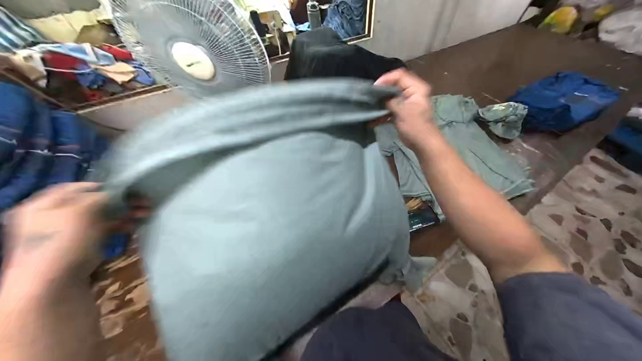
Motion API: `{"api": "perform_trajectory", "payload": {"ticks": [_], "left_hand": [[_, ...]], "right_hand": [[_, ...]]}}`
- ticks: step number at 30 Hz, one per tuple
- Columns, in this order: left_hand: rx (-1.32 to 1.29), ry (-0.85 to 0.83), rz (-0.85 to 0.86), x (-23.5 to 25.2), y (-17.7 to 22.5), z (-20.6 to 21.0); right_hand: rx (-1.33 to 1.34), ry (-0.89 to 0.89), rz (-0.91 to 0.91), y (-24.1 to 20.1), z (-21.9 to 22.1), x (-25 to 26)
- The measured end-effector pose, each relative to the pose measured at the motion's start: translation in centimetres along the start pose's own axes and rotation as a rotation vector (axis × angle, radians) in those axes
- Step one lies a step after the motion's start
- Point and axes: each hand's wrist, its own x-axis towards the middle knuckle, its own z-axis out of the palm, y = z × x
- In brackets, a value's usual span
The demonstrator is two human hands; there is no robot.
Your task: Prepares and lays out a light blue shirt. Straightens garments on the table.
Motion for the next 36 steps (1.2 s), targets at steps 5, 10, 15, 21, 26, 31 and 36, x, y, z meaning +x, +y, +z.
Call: {"api": "perform_trajectory", "payload": {"ticks": [5,10,15,21,26,31,36], "left_hand": [[-0.109,0.300,0.338,5.9,2.9,-4.8],[-0.220,0.363,0.750,-2.1,8.9,-9.2],[-0.336,0.384,0.473,-13.1,-1.8,-3.1],[-0.391,0.224,-0.205,-25.4,-19.3,7.2],[0.543,-0.021,-0.130,-30.2,-29.1,9.6],[0.647,0.133,-0.196,-32.1,-29.9,8.6],[0.726,0.231,-0.211,-33.6,-31.4,8.8]], "right_hand": [[-0.060,0.010,0.141,2.2,-0.6,8.1],[-0.327,0.069,-0.357,-7.9,-2.7,7.9],[-0.573,-0.115,-0.199,-4.1,-3.1,-9.0],[-0.590,-0.316,0.476,8.2,0.2,-29.1],[-0.780,-0.733,0.832,12.6,1.0,-37.3],[-0.748,-0.826,0.863,11.6,-0.3,-37.6],[-0.688,-0.878,0.929,11.0,-0.7,-37.2]]}}
